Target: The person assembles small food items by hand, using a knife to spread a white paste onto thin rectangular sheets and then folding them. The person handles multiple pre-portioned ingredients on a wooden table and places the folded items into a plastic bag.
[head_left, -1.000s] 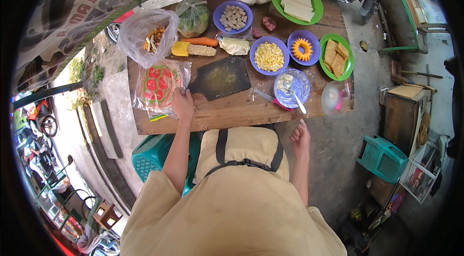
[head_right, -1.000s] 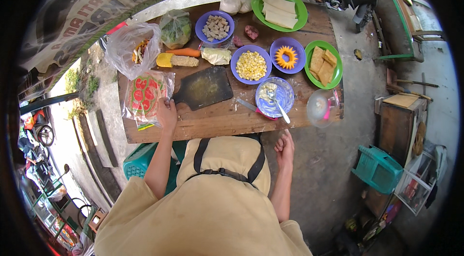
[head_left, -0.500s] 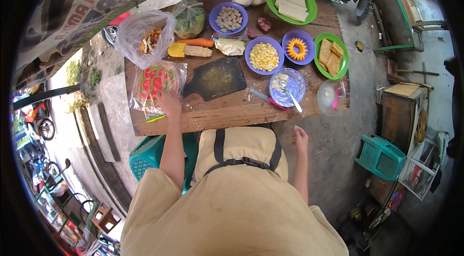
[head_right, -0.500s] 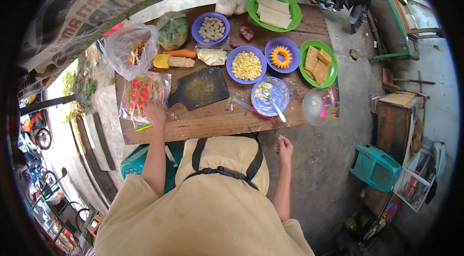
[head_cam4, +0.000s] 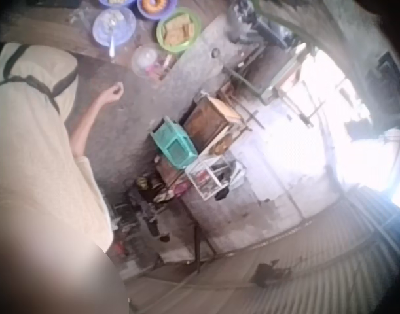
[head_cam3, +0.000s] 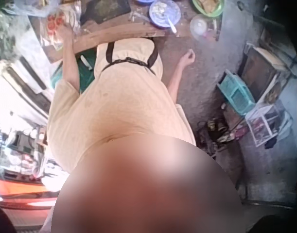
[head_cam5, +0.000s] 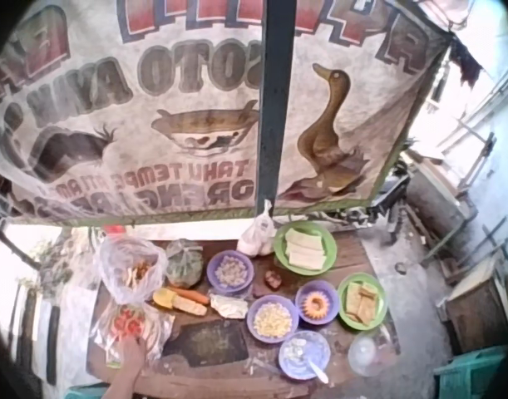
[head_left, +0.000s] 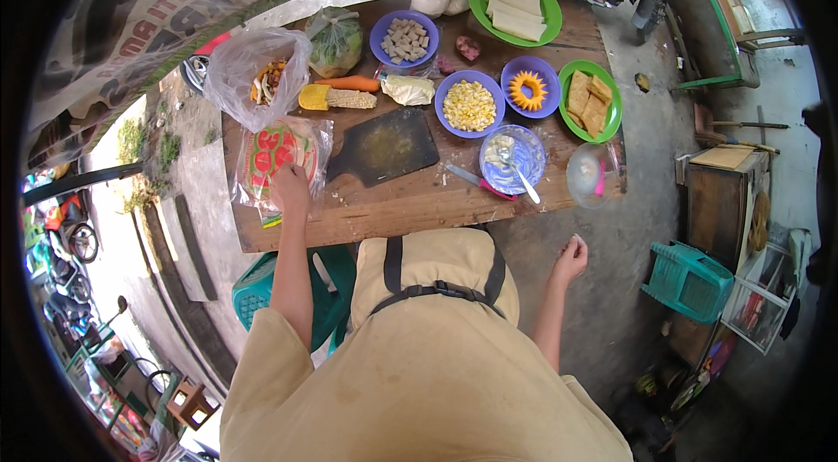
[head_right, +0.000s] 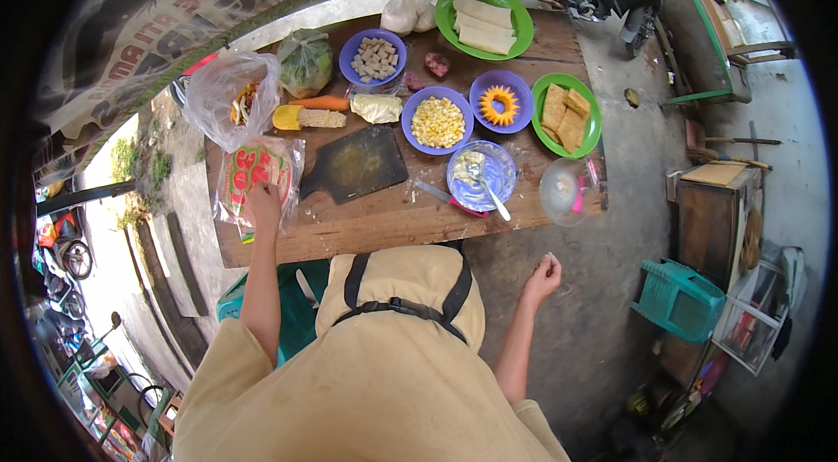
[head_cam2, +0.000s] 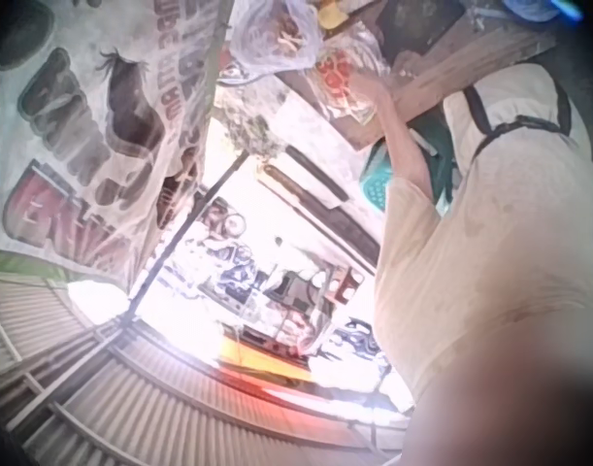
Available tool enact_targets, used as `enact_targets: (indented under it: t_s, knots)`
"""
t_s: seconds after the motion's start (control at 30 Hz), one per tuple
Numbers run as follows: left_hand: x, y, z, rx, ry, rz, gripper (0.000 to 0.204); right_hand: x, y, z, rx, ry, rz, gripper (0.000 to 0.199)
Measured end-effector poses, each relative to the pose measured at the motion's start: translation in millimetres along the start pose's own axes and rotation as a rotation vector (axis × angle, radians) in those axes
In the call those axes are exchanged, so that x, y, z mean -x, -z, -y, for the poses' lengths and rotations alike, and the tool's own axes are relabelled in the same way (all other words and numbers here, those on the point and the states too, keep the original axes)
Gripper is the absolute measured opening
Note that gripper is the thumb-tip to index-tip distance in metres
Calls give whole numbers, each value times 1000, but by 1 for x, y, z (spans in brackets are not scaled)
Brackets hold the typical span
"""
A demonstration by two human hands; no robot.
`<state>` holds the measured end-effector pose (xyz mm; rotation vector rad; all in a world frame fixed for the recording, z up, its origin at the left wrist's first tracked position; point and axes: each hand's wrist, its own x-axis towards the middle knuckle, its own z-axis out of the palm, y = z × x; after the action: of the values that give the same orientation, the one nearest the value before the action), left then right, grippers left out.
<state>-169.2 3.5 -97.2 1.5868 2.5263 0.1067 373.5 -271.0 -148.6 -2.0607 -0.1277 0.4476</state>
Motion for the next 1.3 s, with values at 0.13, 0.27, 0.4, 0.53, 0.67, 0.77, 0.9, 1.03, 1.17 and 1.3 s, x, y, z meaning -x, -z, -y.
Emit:
enact_targets:
  t_s: [0.13,0.27,0.4,0.53,0.67,0.77,0.9,1.03,1.17,1.3]
  knots:
    - [16,58,-35,38,-89,125,23,15,-19,70,117,359,-25,19]
    - [50,105,-101,236,-493,571,21,63,-70,161,36,456,456,18]
    - [75,140,-162,447,-928,921,17,123,-113,232,3,854,1031,24]
    - [70,165,-195,547,-985,1010,20,145,-121,262,202,479,1360,28]
    - [73,158,-211,856,-678,915,19,152,-136,260,-7,124,1211,19]
    - [92,140,-216,1105,-449,925,16,147,-141,261,-266,57,1153,13]
    - [113,119,-216,1239,-280,897,14,146,-142,266,-308,-24,1135,12]
    - [117,113,-217,1218,-302,880,15,135,-140,275,-83,194,1008,18]
    - [119,119,-220,1206,-363,916,16,115,-143,292,-52,593,1030,25]
    - [117,123,-225,1165,-408,928,16,104,-142,306,37,545,1175,22]
